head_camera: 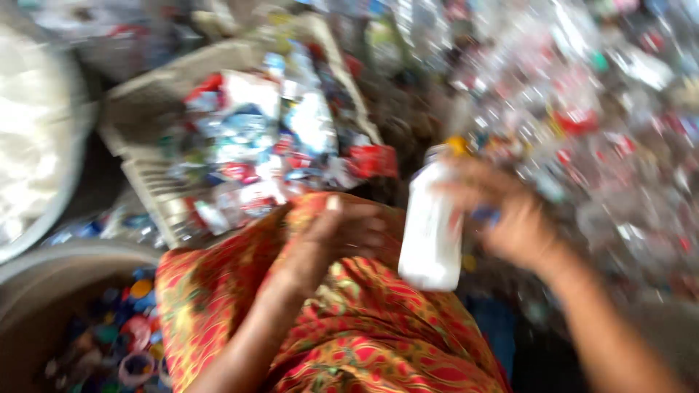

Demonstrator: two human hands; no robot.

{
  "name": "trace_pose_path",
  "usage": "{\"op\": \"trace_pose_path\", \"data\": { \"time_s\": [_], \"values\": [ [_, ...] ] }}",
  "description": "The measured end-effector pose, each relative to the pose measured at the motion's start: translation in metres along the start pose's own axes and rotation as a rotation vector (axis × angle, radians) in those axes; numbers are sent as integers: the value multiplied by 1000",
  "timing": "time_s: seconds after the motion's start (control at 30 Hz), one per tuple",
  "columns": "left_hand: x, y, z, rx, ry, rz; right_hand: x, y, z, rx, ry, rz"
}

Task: Sorting plastic bottles by removing caps and cutting them with a utility knife for recycling

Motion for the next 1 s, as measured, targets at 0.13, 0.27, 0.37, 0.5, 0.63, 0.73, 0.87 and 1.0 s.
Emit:
{"op": "trace_pose_path", "data": {
  "time_s": [0.13,0.27,0.37,0.5,0.63,0.73,0.87,1.0],
  "values": [
    [-9,5,3,-56,8,-45,54,62,59,-40,-323,47],
    [-34,-18,-21,46,245,-348,81,75,53,308,7,-278],
    [-74,-19,-45,420,289,-590,116,78,52,544,312,-278],
    [-122,-6,-68,726,296,-813,156,117,53,701,355,-124],
    [-128,-26,-62,469,452,-739,196,151,93,771,375,115],
    [-129,-83,-45,12,474,-684,221,183,103,792,334,45],
    [-184,-142,-43,-263,867,-603,230,212,131,564,242,183],
    [-254,-150,-42,-281,1090,-544,210,250,162,79,-3,549]
  ]
}}
Point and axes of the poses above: each hand's wrist, its own x-axis towards the middle knuckle, its own y-axis out of the palm, z = x × y, the point moved 4 cm from there along x, towards the middle knuckle, and after that the axes turned 13 degrees about -y, right-handed, at the moved point
